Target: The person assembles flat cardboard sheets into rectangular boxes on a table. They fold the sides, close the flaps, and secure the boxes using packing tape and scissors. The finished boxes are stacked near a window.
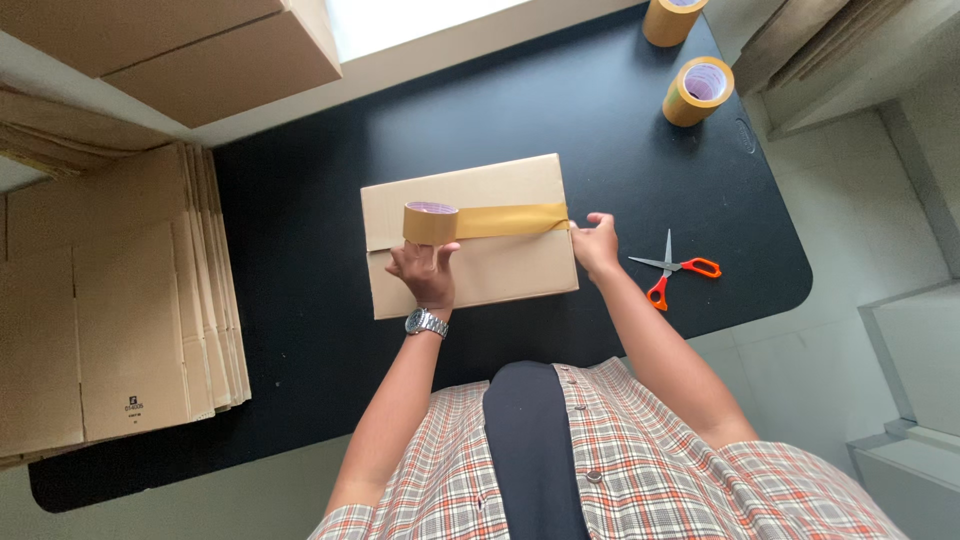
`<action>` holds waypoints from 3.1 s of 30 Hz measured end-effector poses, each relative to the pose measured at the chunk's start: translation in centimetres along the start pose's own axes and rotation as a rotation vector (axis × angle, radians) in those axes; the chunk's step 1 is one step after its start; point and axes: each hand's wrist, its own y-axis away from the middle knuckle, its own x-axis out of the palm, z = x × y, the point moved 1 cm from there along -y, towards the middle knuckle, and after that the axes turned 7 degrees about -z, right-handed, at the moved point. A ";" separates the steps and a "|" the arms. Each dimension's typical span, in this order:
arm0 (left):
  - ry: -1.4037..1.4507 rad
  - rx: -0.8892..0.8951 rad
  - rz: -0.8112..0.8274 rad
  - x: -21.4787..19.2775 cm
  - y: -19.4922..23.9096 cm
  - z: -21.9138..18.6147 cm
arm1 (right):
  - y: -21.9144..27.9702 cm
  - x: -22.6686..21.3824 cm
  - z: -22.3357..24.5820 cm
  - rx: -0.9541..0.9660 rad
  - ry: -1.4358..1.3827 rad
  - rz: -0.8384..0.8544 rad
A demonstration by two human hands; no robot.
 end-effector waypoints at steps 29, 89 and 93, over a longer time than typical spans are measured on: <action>0.274 0.423 -0.287 -3.6 -13.7 -10.0 | 17.5 0.0 11.2 -1.268 0.820 0.036; -0.131 -0.082 0.717 -13.1 -15.5 10.7 | 15.9 -1.6 10.7 -1.550 0.605 -0.337; -0.172 -0.142 0.854 -15.7 -16.9 9.8 | 15.5 -1.1 10.1 -1.529 0.593 -0.368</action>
